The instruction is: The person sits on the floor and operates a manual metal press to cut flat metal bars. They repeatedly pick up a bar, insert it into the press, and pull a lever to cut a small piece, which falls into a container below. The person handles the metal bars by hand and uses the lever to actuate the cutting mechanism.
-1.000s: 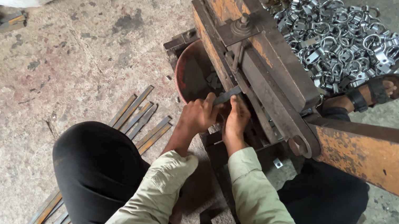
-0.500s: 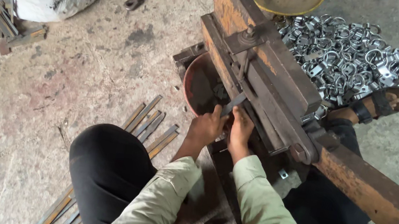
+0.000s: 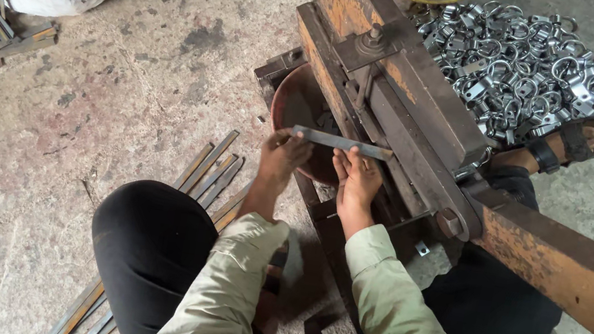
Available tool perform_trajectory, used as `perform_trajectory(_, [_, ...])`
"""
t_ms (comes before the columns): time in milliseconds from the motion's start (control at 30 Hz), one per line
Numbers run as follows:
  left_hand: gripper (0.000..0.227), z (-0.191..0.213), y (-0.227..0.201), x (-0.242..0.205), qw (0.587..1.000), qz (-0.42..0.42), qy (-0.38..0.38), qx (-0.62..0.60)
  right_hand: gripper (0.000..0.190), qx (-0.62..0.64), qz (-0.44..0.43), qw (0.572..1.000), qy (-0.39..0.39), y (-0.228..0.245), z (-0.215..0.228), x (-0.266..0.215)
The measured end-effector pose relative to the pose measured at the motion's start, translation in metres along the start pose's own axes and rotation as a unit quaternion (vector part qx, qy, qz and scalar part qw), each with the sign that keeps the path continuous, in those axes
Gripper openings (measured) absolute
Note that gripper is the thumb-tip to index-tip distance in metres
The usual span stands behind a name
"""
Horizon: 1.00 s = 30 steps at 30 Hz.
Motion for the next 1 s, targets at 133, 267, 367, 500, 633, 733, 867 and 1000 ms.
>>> perform_trajectory(133, [0.023,-0.034,0.013,0.002,0.997,0.006,0.040,-0.060,0.022,0.012,0.021,1.000,-0.015,0.003,-0.003,0.001])
perform_trajectory(267, [0.018,-0.063,0.021,0.016,0.995,-0.052,0.068,-0.056,0.029,0.008,-0.006,0.999,-0.052,0.013,-0.003,0.005])
perform_trajectory(367, [0.022,-0.081,0.027,0.034,0.996,-0.070,0.033,-0.038,0.034,-0.057,-0.055,0.995,-0.059,0.023,-0.006,0.004])
perform_trajectory(500, [0.019,-0.084,0.031,0.049,0.996,-0.064,0.035,-0.052,0.046,-0.038,-0.034,0.999,-0.014,0.019,-0.008,0.007])
perform_trajectory(633, [0.019,-0.084,0.035,0.052,0.996,-0.071,0.019,-0.048,0.048,-0.047,-0.010,0.999,-0.008,0.004,-0.003,0.011])
perform_trajectory(733, [0.018,-0.088,0.032,0.049,0.996,-0.072,0.021,-0.054,0.046,-0.041,0.000,0.999,-0.005,0.000,-0.002,0.016])
perform_trajectory(867, [0.017,-0.090,0.028,0.046,0.995,-0.075,0.022,-0.055,0.047,-0.039,0.005,0.999,0.002,-0.002,-0.001,0.019])
perform_trajectory(1000, [0.018,-0.091,0.025,0.047,0.996,-0.073,0.014,-0.050,0.046,-0.037,0.008,0.999,-0.003,-0.007,0.003,0.021])
Point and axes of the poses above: each hand's wrist, its own x-axis towards the middle knuckle, its own z-axis out of the back of the hand, y = z × x, the point moved 1 cm from there along x, towards the middle knuckle, and after that the axes turned 5 degrees about z, right-handed, at the moved point
